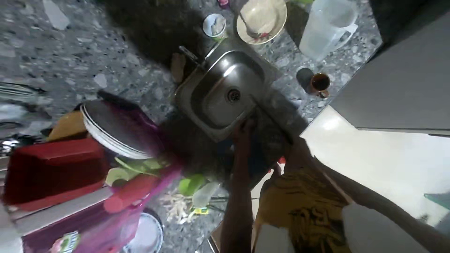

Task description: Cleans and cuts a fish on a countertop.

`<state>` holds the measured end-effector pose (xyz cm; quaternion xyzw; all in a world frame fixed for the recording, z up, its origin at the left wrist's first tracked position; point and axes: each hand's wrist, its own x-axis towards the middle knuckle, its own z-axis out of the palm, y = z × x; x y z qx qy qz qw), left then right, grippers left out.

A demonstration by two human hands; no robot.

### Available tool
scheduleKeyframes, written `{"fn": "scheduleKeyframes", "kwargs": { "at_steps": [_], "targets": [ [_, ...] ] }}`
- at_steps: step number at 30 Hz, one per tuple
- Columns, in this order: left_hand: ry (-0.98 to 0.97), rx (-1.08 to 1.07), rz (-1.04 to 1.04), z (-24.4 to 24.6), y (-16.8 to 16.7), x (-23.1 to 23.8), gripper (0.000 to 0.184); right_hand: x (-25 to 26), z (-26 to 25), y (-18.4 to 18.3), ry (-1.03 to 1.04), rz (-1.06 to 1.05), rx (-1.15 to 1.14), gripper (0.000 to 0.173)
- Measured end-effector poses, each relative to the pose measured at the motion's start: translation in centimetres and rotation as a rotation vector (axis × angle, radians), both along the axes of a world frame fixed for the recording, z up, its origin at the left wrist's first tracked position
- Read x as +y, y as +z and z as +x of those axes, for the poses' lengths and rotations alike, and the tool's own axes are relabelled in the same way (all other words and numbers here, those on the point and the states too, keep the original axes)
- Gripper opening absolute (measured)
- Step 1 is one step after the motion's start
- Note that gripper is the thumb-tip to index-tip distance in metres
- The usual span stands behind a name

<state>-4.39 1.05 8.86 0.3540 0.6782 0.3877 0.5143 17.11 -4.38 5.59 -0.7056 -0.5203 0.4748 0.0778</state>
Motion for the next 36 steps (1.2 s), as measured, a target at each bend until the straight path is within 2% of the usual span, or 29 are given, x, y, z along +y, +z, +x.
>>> {"fn": "scheduleKeyframes", "kwargs": {
  "at_steps": [3, 5, 8, 9, 11, 13, 16, 20, 23, 25, 28, 29, 30, 32, 34, 36],
  "targets": [
    [-0.361, 0.239, 0.067, 3.5, -1.3, 6.3, 0.036, -0.6, 5.6, 0.7, -0.099, 0.100, -0.122, 0.044],
    [-0.491, 0.294, 0.122, 6.1, -2.9, 10.5, 0.034, -1.2, 8.4, 0.1, -0.150, 0.138, -0.181, 0.044],
    [-0.772, 0.331, 0.292, 7.8, -5.7, 14.3, 0.031, -2.3, 10.7, -0.6, -0.209, 0.170, -0.273, 0.045],
    [-0.859, 0.350, 0.299, 7.9, -5.6, 14.9, 0.034, -2.4, 11.0, -0.5, -0.227, 0.163, -0.284, 0.045],
    [-0.937, 0.419, 0.274, 6.6, -3.2, 14.9, 0.043, -2.5, 11.1, -0.5, -0.245, 0.157, -0.275, 0.045],
    [-0.838, 0.507, 0.243, 3.2, -1.4, 13.5, 0.043, -2.6, 11.0, -0.5, -0.243, 0.185, -0.240, 0.044],
    [-0.670, 0.637, 0.146, -4.0, -0.5, 10.4, 0.037, -2.6, 10.3, -0.8, -0.226, 0.230, -0.151, 0.044],
    [-0.632, 0.733, 0.054, -9.3, -0.9, 6.7, 0.032, -1.8, 9.6, -1.0, -0.145, 0.273, -0.098, 0.041],
    [-0.703, 0.767, -0.027, -10.9, 0.3, 5.2, 0.031, -1.1, 8.9, -0.9, -0.103, 0.251, -0.095, 0.040],
    [-0.742, 0.791, -0.128, -11.7, -0.2, 2.4, 0.033, -0.7, 8.6, -0.3, -0.102, 0.234, -0.132, 0.043],
    [-0.800, 0.914, -0.333, -11.4, -3.0, -2.7, 0.058, -0.7, 8.3, -0.1, -0.109, 0.237, -0.161, 0.043],
    [-0.779, 0.947, -0.335, -10.9, -3.9, -4.0, 0.061, -0.8, 8.2, -0.2, -0.114, 0.250, -0.152, 0.043],
    [-0.761, 0.980, -0.337, -10.4, -4.6, -5.0, 0.063, -0.9, 8.2, -0.2, -0.114, 0.254, -0.142, 0.043],
    [-0.709, 1.006, -0.312, -9.9, -5.1, -5.8, 0.052, -1.0, 8.0, -0.1, -0.105, 0.246, -0.133, 0.043],
    [-0.588, 0.889, -0.340, -10.4, -4.7, -6.2, 0.043, -1.1, 7.9, 0.0, -0.085, 0.235, -0.138, 0.043],
    [-0.415, 0.663, -0.333, -11.8, -4.0, -6.5, 0.042, -1.1, 7.7, -0.2, -0.064, 0.238, -0.145, 0.043]
  ]
}}
